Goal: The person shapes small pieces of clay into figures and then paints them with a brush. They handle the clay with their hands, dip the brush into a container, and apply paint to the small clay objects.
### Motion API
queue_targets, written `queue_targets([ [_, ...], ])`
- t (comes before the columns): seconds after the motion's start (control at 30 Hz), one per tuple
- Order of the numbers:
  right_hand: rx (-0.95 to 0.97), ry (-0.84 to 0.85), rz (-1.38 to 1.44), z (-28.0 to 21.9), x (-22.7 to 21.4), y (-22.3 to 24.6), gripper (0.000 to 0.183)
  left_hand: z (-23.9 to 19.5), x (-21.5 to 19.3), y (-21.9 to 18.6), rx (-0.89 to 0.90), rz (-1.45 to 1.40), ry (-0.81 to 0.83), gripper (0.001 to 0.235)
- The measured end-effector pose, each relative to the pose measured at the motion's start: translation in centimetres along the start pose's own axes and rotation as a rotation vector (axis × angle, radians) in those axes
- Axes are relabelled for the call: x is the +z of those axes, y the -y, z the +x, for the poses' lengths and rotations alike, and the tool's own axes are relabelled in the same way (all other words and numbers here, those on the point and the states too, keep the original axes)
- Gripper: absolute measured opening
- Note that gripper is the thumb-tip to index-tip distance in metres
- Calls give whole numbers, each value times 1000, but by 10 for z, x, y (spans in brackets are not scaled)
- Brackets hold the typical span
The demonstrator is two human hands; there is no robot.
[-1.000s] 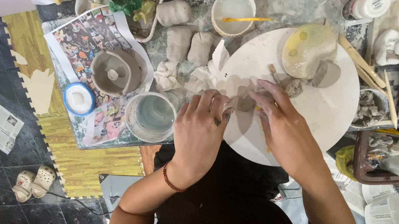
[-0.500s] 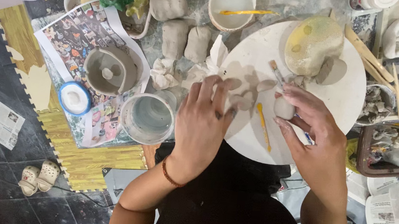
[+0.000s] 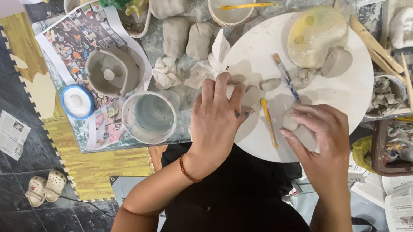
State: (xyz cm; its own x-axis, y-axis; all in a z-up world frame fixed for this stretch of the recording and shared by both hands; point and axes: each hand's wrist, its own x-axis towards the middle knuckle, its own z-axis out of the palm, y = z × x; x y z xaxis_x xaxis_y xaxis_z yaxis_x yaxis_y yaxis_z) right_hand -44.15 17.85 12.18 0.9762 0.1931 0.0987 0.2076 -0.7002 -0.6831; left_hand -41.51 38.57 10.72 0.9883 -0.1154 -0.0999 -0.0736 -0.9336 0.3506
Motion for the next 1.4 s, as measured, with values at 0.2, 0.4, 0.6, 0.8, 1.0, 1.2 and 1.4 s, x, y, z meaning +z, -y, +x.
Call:
queue_targets([
  [0.2, 35, 44, -222, -21, 11, -19, 38, -1, 2, -3, 53, 54, -60, 45],
  [0.4, 1, -27, -220, -30, 19, -14, 42, -6, -8, -3, 125, -28, -106, 45],
  [0.6, 28, -93, 3, -20, 25, 3, 41, -26, -30, -6, 306, -152, -126, 43],
  [0.8, 26, -94, 186, -19, 18, 12, 28, -38, -43, -6, 526, -135, -205, 45],
  [1.0, 46, -91, 411, -39, 9, 25, 22, -57, -36, -8, 367, -865, -96, 60],
  [1.2, -48, -154, 339, -70, 11, 22, 26, -91, -11, -5, 274, -1081, 39, 37],
  [1.4, 56, -290, -93, -80, 40, 11, 28, -133, -4, 16, 69, -1463, -78, 24],
])
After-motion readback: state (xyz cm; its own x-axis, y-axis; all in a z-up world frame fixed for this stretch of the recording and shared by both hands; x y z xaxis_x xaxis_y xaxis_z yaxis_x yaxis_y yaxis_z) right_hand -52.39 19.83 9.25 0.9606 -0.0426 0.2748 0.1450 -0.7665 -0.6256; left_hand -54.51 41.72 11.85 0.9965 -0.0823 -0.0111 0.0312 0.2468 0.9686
